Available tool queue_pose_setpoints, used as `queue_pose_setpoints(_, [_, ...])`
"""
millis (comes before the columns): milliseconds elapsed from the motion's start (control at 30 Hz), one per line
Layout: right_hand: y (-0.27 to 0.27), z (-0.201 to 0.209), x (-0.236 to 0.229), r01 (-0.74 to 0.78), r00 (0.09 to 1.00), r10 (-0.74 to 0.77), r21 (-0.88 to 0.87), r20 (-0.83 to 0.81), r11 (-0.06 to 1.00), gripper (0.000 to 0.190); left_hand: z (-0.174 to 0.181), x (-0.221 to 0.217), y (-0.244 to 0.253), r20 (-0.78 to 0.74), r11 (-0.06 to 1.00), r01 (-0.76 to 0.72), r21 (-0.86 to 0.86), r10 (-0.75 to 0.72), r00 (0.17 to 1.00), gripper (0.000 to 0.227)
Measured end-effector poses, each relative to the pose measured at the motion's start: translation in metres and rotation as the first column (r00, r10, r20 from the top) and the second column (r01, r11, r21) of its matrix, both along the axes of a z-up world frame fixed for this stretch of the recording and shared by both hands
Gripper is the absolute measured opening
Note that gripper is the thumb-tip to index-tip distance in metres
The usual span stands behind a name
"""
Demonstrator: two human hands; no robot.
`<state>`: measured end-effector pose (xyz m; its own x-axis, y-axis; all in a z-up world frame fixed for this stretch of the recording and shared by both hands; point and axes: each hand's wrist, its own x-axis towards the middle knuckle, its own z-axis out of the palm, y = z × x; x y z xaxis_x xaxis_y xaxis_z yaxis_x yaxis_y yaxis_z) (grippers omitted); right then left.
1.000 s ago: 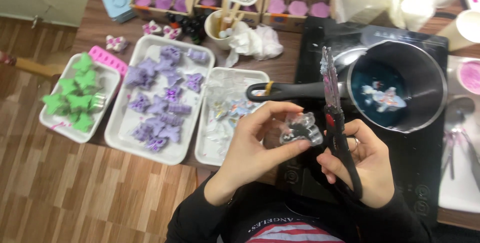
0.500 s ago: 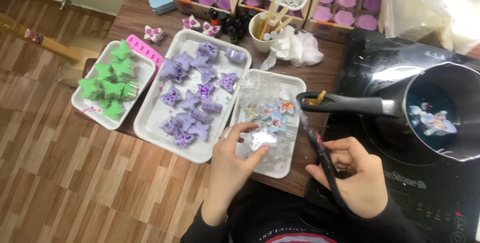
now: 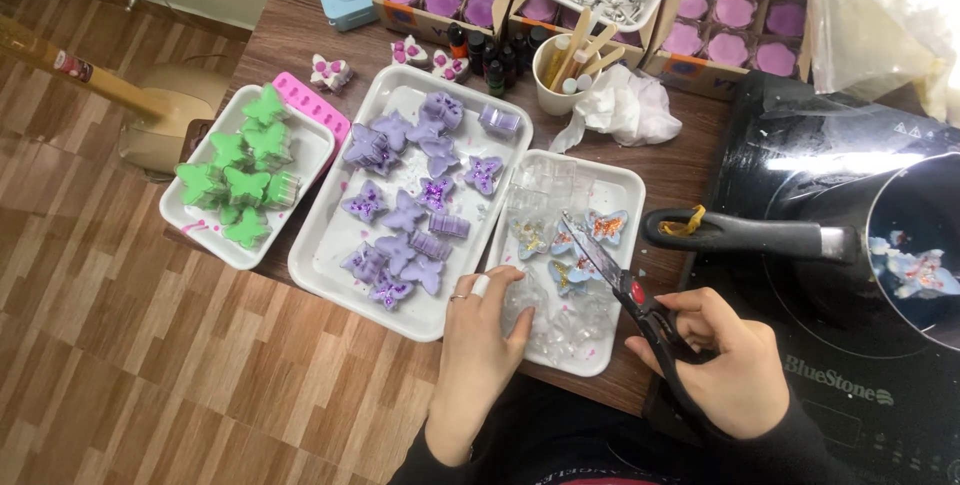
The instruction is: The person trims excess wax from decorative butterfly-shaped candles using scissors, holding each candle over a pot of melted wax on an induction cooker so trimmed pieces fall in. They place trimmed candles on a tray and pick up the next untrimmed candle to continue.
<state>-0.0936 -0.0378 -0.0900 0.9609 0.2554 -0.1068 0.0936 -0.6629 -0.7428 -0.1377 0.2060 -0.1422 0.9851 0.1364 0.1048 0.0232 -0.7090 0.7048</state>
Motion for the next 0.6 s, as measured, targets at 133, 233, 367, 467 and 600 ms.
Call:
queue_pose_setpoints(133, [0.002,-0.001,0.002,0.017,1.000,-0.017,-0.002,-0.004,1.000,0.046,0.012,0.002,0.004,0.012,1.000,0.017,-0.025,-0.016,1.000,0.047])
queue_pose_setpoints(233, [0.002,-0.004,0.005,0.009,1.000,-0.009,-0.024,0.008,1.000,0.046,0.013,0.006,0.006,0.043,0.998,0.007,-0.065,-0.004,0.999,0.044])
queue_pose_setpoints(367, [0.004,-0.006,0.005,0.013,1.000,-0.012,-0.023,0.007,1.000,0.047,-0.002,0.020,0.005,0.046,0.999,-0.033,0.009,0.033,0.998,0.038])
queue_pose_setpoints(467, [0.003,-0.008,0.005,0.024,1.000,-0.024,-0.040,-0.008,0.999,0.048,-0.005,0.039,0.003,-0.088,0.996,-0.062,0.065,0.067,0.994,0.034])
queue_pose_setpoints(600, [0.003,-0.008,0.007,0.039,0.999,-0.041,-0.050,-0.027,0.998,0.049,-0.008,0.054,-0.003,-0.063,0.986,-0.030,0.162,0.041,0.997,0.045])
